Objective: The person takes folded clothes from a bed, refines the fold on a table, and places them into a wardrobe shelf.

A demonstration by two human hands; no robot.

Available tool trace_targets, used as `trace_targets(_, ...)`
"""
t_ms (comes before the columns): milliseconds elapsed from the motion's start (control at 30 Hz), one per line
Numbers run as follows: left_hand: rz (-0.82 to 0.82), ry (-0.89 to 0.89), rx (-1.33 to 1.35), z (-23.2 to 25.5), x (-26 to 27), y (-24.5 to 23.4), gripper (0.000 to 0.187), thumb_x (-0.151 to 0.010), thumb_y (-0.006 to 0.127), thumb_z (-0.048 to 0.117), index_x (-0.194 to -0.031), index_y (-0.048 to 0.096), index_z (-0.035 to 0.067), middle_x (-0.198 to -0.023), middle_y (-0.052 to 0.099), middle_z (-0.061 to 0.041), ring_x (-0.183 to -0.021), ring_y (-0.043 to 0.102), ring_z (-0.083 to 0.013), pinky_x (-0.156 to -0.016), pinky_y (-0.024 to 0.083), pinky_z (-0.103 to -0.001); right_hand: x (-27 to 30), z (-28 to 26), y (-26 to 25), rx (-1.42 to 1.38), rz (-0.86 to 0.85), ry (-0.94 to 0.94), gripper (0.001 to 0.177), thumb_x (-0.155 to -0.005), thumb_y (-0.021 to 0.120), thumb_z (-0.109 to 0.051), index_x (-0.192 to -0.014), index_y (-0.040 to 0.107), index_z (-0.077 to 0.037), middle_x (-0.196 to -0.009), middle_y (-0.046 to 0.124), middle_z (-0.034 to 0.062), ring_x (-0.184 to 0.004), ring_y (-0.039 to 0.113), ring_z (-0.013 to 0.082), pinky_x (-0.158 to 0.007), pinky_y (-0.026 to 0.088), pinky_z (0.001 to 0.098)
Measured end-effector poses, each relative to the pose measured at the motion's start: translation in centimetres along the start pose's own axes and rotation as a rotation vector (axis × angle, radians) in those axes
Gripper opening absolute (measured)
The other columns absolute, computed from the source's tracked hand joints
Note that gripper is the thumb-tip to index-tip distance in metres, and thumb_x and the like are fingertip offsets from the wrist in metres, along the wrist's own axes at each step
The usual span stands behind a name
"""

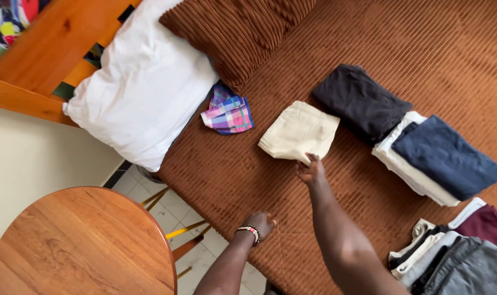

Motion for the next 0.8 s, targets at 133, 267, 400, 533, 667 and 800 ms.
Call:
trace_targets(133,0.087,0.019,0.483,-0.7,-1.1,-1.0,0.068,-0.093,0.054,0.067,-0.132,0.069,0.012,-0.129,0.069,-0.009,-0.120,0.064,-0.0250,-0.105,0.047,-0.042,9.3,3.1,5.5,-0.009,-0.126,-0.026,0.040,-0.096,0.064,-0.034,-0.127,0.054,-0.012,-0.115,0.061,0.0242,-0.094,0.062,0.0317,-0.076,0.057,0.0409)
trace_targets(267,0.151,0.129,1.302,-0.6,-0.7,-4.4,0.070,-0.093,0.046,0.079,-0.101,0.073,0.015,-0.083,0.067,-0.001,-0.073,0.059,-0.0143,-0.068,0.042,-0.033,18.9,9.9,7.3,0.023,-0.239,0.090,0.037,-0.093,0.068,-0.028,-0.121,0.058,-0.005,-0.094,0.066,0.0151,-0.076,0.065,0.0268,-0.064,0.055,0.0363)
trace_targets(400,0.133,0.191,1.600,-8.9,-6.9,-2.8,0.041,-0.088,0.067,0.049,-0.097,0.072,0.009,-0.087,0.071,-0.007,-0.076,0.063,-0.0219,-0.069,0.049,-0.036,29.2,17.5,6.0,0.122,-0.276,0.184,0.034,-0.091,0.070,-0.028,-0.118,0.062,-0.009,-0.096,0.070,0.0097,-0.076,0.066,0.0226,-0.062,0.053,0.0322)
trace_targets(533,0.208,0.064,1.374,-14.4,-3.2,-2.2,0.031,-0.082,0.074,0.027,-0.097,0.074,0.001,-0.093,0.075,-0.013,-0.083,0.070,-0.0267,-0.075,0.056,-0.038,34.5,23.7,3.0,0.235,-0.426,0.196,0.033,-0.092,0.070,-0.033,-0.118,0.063,-0.013,-0.096,0.071,0.0052,-0.075,0.062,0.0221,-0.059,0.046,0.0338)
trace_targets(667,0.473,-0.047,1.119,-14.7,8.6,-6.4,0.031,-0.074,0.076,0.011,-0.096,0.072,-0.010,-0.096,0.076,-0.019,-0.087,0.073,-0.0307,-0.080,0.058,-0.040,43.6,24.0,6.7,-0.052,-0.447,0.202,0.065,-0.086,0.055,-0.067,-0.123,0.060,-0.014,-0.105,0.072,0.0071,-0.087,0.066,0.0258,-0.070,0.052,0.0452)
trace_targets(800,0.490,0.296,1.183,-18.9,15.9,-9.6,0.040,-0.072,0.078,0.009,-0.106,0.072,-0.011,-0.102,0.077,-0.018,-0.094,0.072,-0.0294,-0.088,0.057,-0.040,46.1,24.7,9.5,-0.136,-0.537,0.011,0.089,-0.079,0.054,-0.076,-0.140,0.049,-0.012,-0.135,0.063,0.0161,-0.116,0.064,0.0361,-0.093,0.055,0.0562)
Point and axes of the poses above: each hand's wrist, its own x-axis away from the middle knuckle, its own y-axis out of the palm, z = x × y, the point moved 3 cm from there along -x, towards the middle knuckle
